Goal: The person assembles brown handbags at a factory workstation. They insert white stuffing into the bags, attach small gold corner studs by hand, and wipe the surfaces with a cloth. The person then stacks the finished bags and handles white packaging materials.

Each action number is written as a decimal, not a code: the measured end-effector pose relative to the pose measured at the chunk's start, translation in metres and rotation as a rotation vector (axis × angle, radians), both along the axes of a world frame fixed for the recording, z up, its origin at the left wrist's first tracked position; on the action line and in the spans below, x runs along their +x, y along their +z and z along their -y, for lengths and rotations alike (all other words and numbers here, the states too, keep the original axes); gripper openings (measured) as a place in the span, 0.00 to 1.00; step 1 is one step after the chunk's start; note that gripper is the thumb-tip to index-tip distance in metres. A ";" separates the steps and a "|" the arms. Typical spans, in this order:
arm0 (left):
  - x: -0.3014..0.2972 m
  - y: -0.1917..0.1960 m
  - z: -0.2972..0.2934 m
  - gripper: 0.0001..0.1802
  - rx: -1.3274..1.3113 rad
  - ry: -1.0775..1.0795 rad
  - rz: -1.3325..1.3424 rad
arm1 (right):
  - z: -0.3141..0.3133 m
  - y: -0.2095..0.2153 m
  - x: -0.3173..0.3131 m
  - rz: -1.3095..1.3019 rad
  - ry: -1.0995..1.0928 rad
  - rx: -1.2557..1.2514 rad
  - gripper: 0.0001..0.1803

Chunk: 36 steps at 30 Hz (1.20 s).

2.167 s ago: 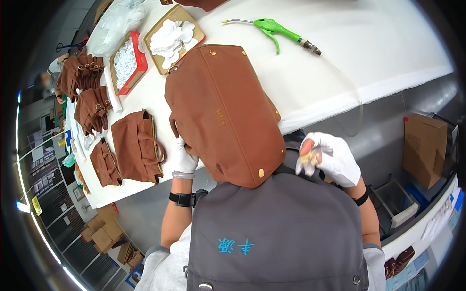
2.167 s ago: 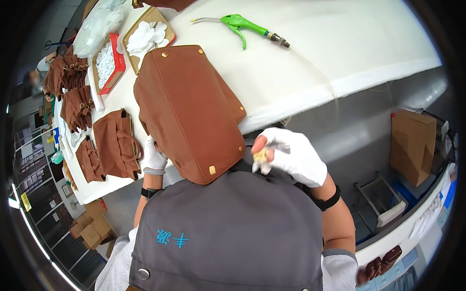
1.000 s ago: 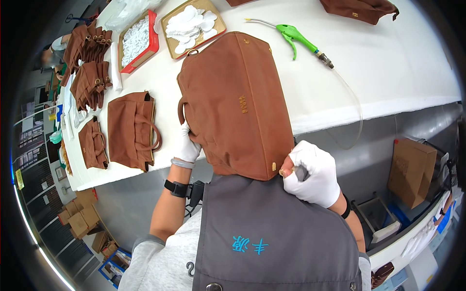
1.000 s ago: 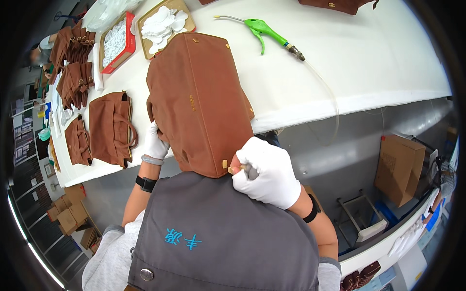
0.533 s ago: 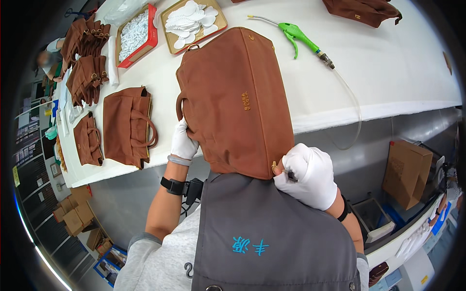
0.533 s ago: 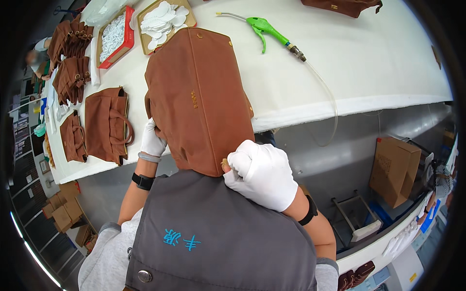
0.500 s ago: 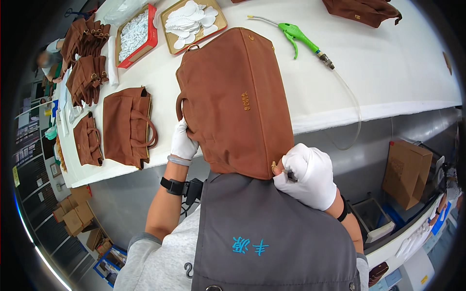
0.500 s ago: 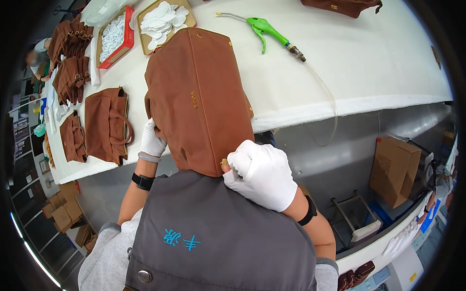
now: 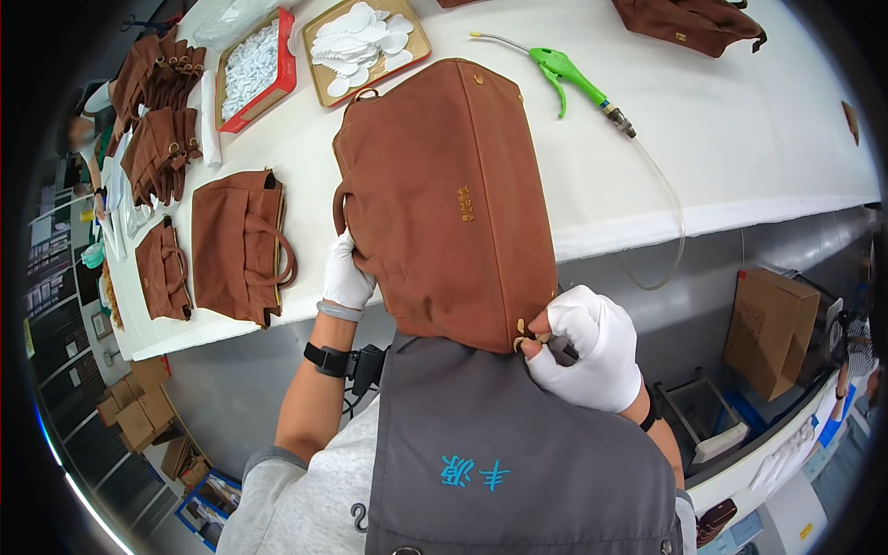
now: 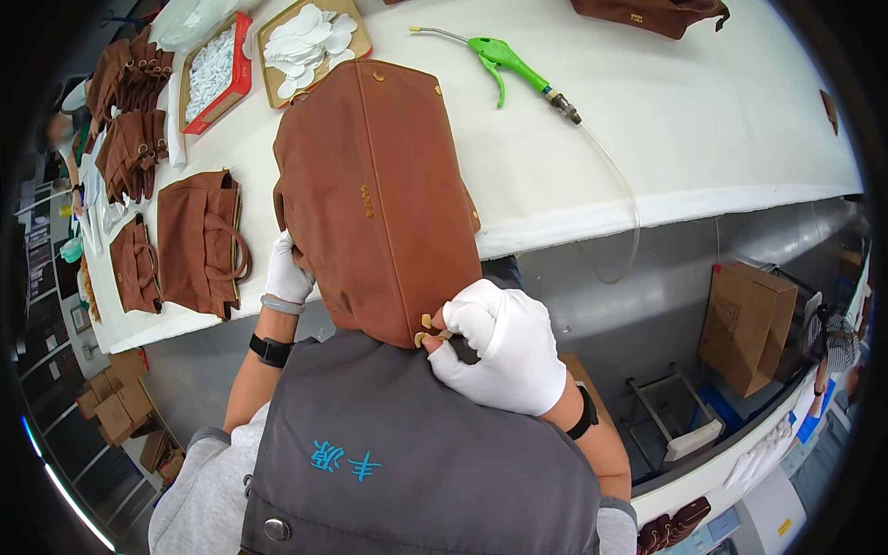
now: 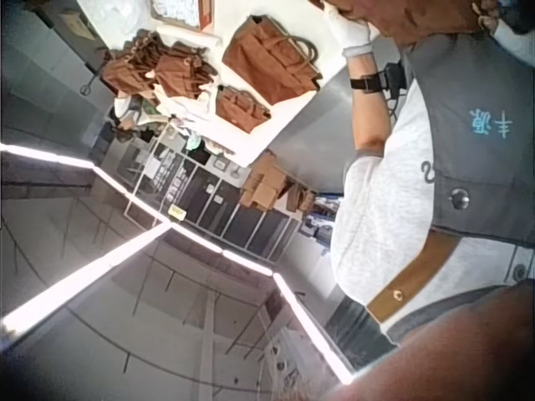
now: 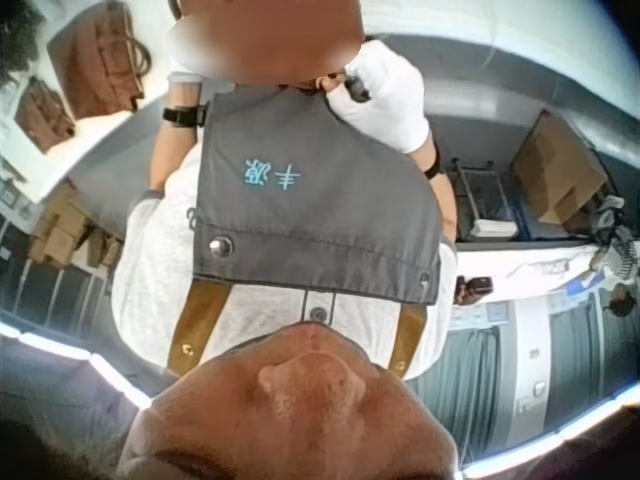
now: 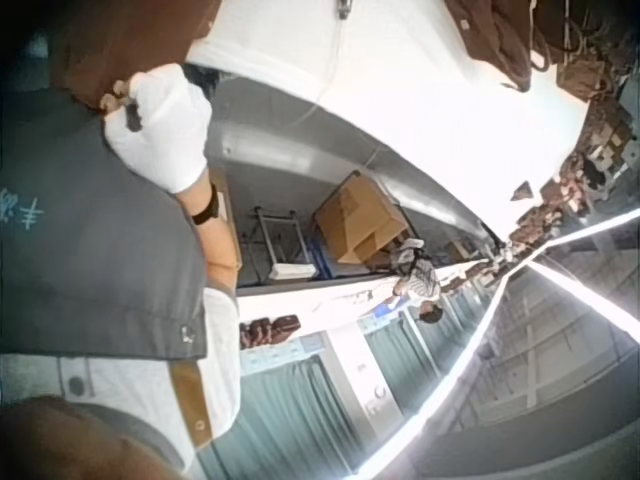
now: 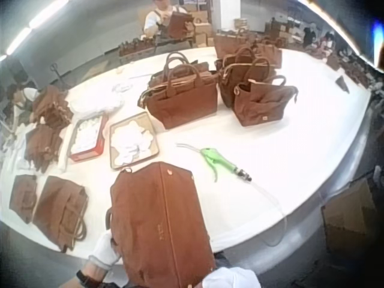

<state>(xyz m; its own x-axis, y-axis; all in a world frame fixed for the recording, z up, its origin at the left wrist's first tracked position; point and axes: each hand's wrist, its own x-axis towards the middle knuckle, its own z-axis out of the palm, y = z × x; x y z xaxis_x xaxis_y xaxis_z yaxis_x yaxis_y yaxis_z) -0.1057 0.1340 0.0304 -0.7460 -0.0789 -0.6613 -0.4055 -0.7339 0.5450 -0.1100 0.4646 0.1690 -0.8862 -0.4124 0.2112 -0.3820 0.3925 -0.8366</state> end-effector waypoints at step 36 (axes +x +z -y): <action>-0.048 0.121 0.033 0.25 -0.619 -0.083 -0.310 | -0.136 -0.043 -0.066 0.447 -0.699 -0.804 0.04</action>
